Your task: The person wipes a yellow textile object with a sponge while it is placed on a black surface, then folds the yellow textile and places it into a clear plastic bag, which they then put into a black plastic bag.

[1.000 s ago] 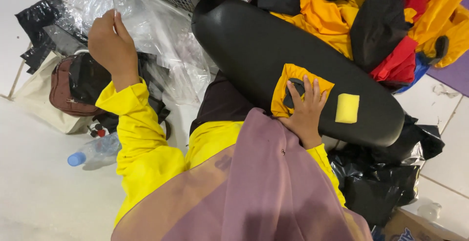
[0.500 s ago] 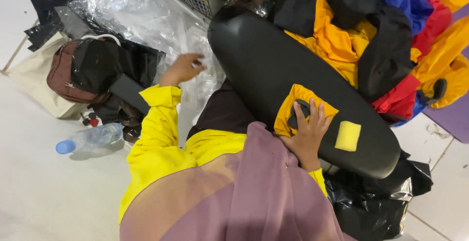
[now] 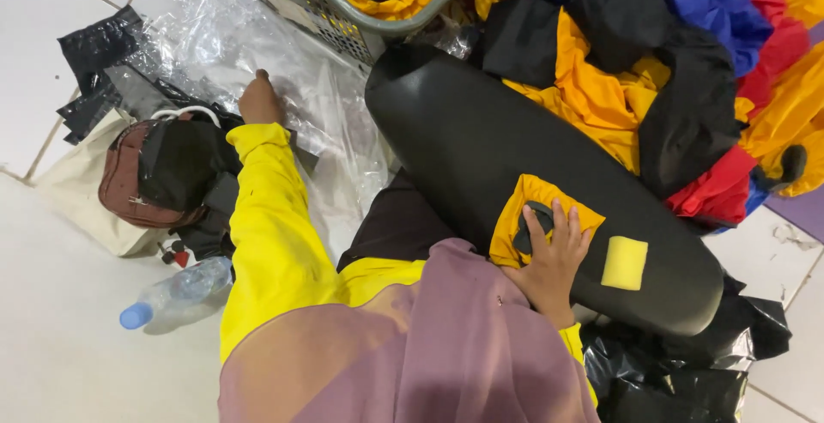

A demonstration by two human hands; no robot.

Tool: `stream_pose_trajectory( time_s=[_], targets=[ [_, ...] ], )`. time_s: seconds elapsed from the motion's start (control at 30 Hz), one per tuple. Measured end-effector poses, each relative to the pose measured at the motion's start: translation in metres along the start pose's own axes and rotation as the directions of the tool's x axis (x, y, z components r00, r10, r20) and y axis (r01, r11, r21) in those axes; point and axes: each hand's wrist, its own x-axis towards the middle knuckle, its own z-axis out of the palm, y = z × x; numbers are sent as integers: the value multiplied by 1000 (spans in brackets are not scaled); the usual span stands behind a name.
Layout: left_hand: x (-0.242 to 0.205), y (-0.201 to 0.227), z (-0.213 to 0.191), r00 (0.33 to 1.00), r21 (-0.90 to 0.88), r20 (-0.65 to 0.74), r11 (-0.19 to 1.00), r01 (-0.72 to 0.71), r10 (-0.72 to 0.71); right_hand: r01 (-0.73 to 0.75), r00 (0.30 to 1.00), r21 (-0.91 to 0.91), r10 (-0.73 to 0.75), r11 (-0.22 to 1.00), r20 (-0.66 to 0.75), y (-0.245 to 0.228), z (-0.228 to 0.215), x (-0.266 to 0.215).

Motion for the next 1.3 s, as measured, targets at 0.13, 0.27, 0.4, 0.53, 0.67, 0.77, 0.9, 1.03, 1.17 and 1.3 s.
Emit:
stream_pose_trajectory(
  time_s=[0.13, 0.27, 0.4, 0.53, 0.67, 0.77, 0.9, 1.03, 1.17, 1.3],
  targets=[
    [-9, -25, 2, 985, 25, -155, 997, -72, 75, -6, 1000, 6, 6, 1000, -5, -2, 1, 1],
    [-36, -7, -63, 823, -327, -558, 883, -336, 107, -17, 999, 18, 18, 1000, -27, 2, 6, 0],
    [-100, 62, -174, 789, -474, -606, 753, -456, 97, -30, 999, 20, 30, 999, -21, 1, 3, 1],
    [-184, 135, -280, 629, -364, -705, 592, -719, 329, 17, 1000, -64, -18, 998, -5, -4, -6, -7],
    [-239, 196, -342, 506, -389, -707, 326, -861, 494, -1, 1000, -41, 1, 999, -11, -5, -8, -3],
    [-264, 236, -356, 359, -332, -709, 162, -929, 607, 16, 1000, -82, -18, 997, -24, 0, -3, -6],
    [-284, 283, -342, 326, -385, -656, 70, -920, 681, 9, 999, -75, -13, 997, -48, 5, 1, -9],
    [-286, 308, -295, 308, -385, -619, 62, -921, 722, 39, 999, -60, -40, 997, -24, 5, -3, -8],
    [-288, 305, -234, 310, -248, -459, 215, -945, 832, 47, 999, 162, -47, 986, -3, 22, -7, -13],
    [-304, 308, -233, 230, -23, -464, 247, -969, 856, 14, 994, 432, 36, 902, -107, 29, -45, -15]
  ],
)
